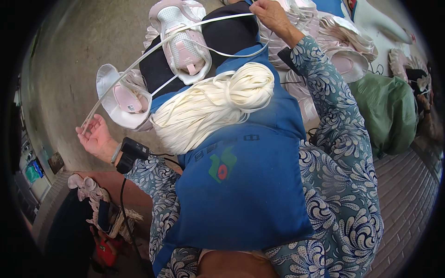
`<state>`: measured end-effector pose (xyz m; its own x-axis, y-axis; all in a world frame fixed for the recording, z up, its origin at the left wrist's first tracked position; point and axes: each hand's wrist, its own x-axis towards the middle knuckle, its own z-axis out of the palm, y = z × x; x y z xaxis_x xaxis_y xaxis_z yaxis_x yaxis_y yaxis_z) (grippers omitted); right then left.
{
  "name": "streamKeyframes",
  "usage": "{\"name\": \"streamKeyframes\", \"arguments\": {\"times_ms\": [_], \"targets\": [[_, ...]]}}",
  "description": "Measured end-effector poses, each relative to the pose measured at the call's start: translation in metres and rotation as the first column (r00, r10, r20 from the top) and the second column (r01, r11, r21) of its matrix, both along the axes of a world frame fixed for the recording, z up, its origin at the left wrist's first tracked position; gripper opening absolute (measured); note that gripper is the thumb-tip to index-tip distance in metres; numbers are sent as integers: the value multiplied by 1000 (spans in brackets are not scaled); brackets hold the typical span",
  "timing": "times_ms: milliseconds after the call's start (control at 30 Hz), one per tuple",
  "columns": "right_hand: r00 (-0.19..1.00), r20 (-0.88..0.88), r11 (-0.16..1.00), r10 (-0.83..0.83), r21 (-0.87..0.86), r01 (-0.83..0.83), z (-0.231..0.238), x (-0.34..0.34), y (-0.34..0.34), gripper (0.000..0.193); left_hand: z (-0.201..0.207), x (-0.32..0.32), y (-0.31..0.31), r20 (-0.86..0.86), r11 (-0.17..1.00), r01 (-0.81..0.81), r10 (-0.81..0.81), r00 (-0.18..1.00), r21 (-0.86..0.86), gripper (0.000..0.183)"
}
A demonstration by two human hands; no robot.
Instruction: The recorder is threading laces through a white and pink shoe upper.
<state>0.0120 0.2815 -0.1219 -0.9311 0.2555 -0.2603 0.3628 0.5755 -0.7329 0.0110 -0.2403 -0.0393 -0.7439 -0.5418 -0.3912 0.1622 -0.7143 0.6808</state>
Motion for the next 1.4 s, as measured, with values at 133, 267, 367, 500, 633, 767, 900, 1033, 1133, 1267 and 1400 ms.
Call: {"name": "streamKeyframes", "arguments": {"times_ms": [133, 267, 367, 500, 633, 767, 900, 1033, 1133, 1267, 1400], "targets": [[970, -113, 932, 214, 323, -168, 24, -3, -5, 29, 13, 15, -43, -38, 937, -282, 281, 959, -207, 19], [880, -196, 901, 433, 124, -416, 70, -3, -41, 28, 31, 38, -89, -156, 785, -515, 493, 856, -345, 17], [740, -187, 762, 647, 120, -636, 87, -2, -80, 26, 42, 39, -99, -360, 823, -527, 435, 825, -211, 15], [657, -151, 650, 739, 415, -636, 77, -2, -117, 26, 48, 24, -43, -316, 829, -3, -210, 925, -559, 18], [625, -72, 600, 778, 382, -703, 63, -7, -112, 19, 30, 13, 73, -41, 609, 408, -588, 808, -680, 29], [614, -87, 599, 785, 361, -715, 63, -3, -99, 14, 3, -6, 158, 309, 173, 609, -736, 602, -774, 19], [783, -71, 778, 618, 197, -597, 73, -5, -91, 13, -22, -23, 187, 583, -338, 477, -526, 619, -812, 24], [855, 109, 854, 508, -192, -483, 74, -11, -96, 14, -26, -30, 185, 701, -451, 537, -465, 541, -713, 18], [860, -23, 861, 509, 14, -509, 65, -12, -106, 17, -20, -32, 183, 796, -529, 596, -438, 418, -604, 20], [811, -218, 837, 543, 225, -499, 54, -17, -109, 21, -20, -43, 177, 714, -475, 535, -512, 478, -698, 20], [816, -202, 839, 542, 191, -510, 51, -22, -107, 21, -36, -65, 178, 435, -432, 207, -539, 721, -878, 20]]}}
